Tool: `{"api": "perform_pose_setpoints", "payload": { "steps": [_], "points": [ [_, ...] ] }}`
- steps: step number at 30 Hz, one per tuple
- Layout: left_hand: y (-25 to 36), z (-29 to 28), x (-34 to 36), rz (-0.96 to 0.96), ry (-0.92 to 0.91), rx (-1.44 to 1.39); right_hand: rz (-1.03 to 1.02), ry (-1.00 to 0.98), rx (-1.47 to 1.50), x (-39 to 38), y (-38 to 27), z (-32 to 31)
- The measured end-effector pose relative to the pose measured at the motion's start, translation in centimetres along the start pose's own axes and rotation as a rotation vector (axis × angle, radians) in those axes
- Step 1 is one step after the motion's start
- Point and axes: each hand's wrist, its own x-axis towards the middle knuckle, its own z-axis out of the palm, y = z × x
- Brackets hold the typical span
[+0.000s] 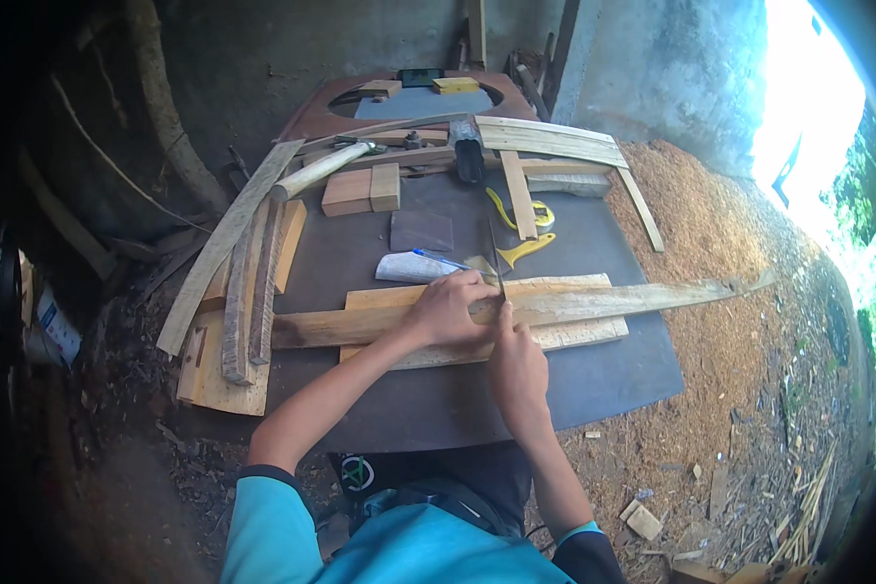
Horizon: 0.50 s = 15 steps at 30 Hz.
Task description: Saw a piece of wood into two parts using a hand saw on a workbench.
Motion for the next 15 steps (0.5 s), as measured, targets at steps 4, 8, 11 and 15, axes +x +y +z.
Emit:
{"api": "perform_pose_setpoints", "payload": {
  "steps": [4, 8, 11, 15],
  "points": [
    [-0.8, 0.0, -0.6, -0.022, -0.006, 0.028, 0.029, -0.027, -0.005, 0.3, -0.7, -0.3],
    [-0.7, -0.5, -0.8, 0.054, 0.057, 0.029, -0.010, -0.004, 0.054, 0.1, -0.5, -0.1],
    [-0.2, 1.5, 1.1, 0.114, 0.049, -0.042, -0.018, 0.010, 0.131, 0.1, 1.8, -0.7],
    [-0.2, 1.0, 0.1, 0.032, 0.038, 0.015, 0.011, -0.077, 0.172, -0.1, 0.5, -1.2]
  ]
}}
